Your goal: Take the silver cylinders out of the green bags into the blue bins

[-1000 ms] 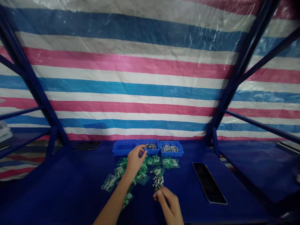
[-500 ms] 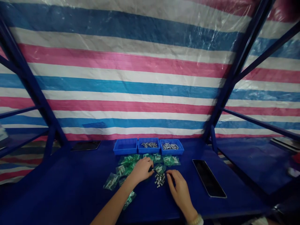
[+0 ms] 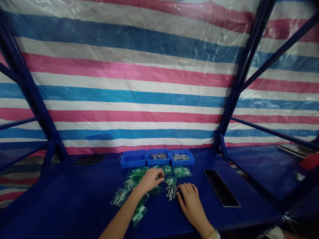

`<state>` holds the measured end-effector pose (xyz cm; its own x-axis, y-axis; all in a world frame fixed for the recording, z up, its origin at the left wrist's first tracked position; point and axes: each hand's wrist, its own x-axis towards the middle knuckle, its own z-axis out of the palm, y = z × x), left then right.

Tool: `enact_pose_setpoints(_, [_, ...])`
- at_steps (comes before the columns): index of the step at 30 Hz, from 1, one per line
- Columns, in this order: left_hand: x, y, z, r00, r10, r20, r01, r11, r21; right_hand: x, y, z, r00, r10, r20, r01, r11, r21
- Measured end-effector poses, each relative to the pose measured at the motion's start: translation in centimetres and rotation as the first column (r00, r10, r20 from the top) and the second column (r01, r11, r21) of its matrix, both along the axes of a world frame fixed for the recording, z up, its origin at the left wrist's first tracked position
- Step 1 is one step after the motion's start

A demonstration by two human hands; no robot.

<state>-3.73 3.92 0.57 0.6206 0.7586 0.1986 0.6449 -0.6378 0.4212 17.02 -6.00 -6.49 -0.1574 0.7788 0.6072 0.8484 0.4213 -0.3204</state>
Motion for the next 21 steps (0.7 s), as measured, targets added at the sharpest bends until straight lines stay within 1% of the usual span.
enact_pose_setpoints(2, [0.1, 0.2, -0.1, 0.994, -0.026, 0.103, 0.032, 0.998, -0.055, 0.0, 0.0, 0.2, 0.999, 0.024, -0.032, -0.024, 1.000, 0.002])
enact_pose_setpoints(4, [0.3, 0.4, 0.0, 0.965, -0.027, 0.261, 0.063, 0.989, -0.132, -0.1, 0.5, 1.1, 0.991, 0.072, -0.116, -0.073, 0.997, -0.005])
enact_pose_setpoints(6, [0.7, 0.8, 0.4, 0.913, 0.004, 0.409, 0.089, 0.974, -0.209, 0.0, 1.7, 3.0, 0.965, 0.150, -0.216, -0.156, 0.988, -0.009])
enact_pose_setpoints(8, [1.1, 1.3, 0.9, 0.858, 0.047, 0.512, 0.106, 0.958, -0.265, 0.0, 3.4, 5.3, 0.931, 0.241, -0.276, -0.257, 0.966, -0.023])
enact_pose_setpoints(10, [1.4, 1.9, 1.3, 0.805, 0.083, 0.587, 0.117, 0.948, -0.295, -0.1, 5.3, 7.4, 0.894, 0.332, -0.300, -0.361, 0.932, -0.044])
enact_pose_setpoints(12, [1.6, 2.4, 1.5, 0.766, 0.113, 0.633, 0.116, 0.944, -0.308, -0.3, 7.0, 8.7, 0.848, 0.418, -0.326, -0.457, 0.888, -0.052])
enact_pose_setpoints(13, [1.5, 2.6, 1.5, 0.755, 0.123, 0.645, 0.116, 0.942, -0.315, -0.4, 7.7, 9.0, 0.829, 0.446, -0.337, -0.489, 0.871, -0.048])
enact_pose_setpoints(15, [1.4, 2.8, 1.3, 0.743, 0.136, 0.655, 0.125, 0.934, -0.336, -0.5, 8.8, 8.9, 0.806, 0.475, -0.354, -0.515, 0.857, -0.023])
enact_pose_setpoints(18, [1.0, 2.8, 0.8, 0.743, 0.151, 0.652, 0.125, 0.926, -0.357, -0.5, 9.6, 8.2, 0.795, 0.496, -0.350, -0.522, 0.853, 0.024])
enact_pose_setpoints(21, [0.9, 2.3, 0.3, 0.737, 0.181, 0.652, 0.125, 0.911, -0.394, -0.5, 9.9, 7.7, 0.777, 0.536, -0.331, -0.547, 0.835, 0.067])
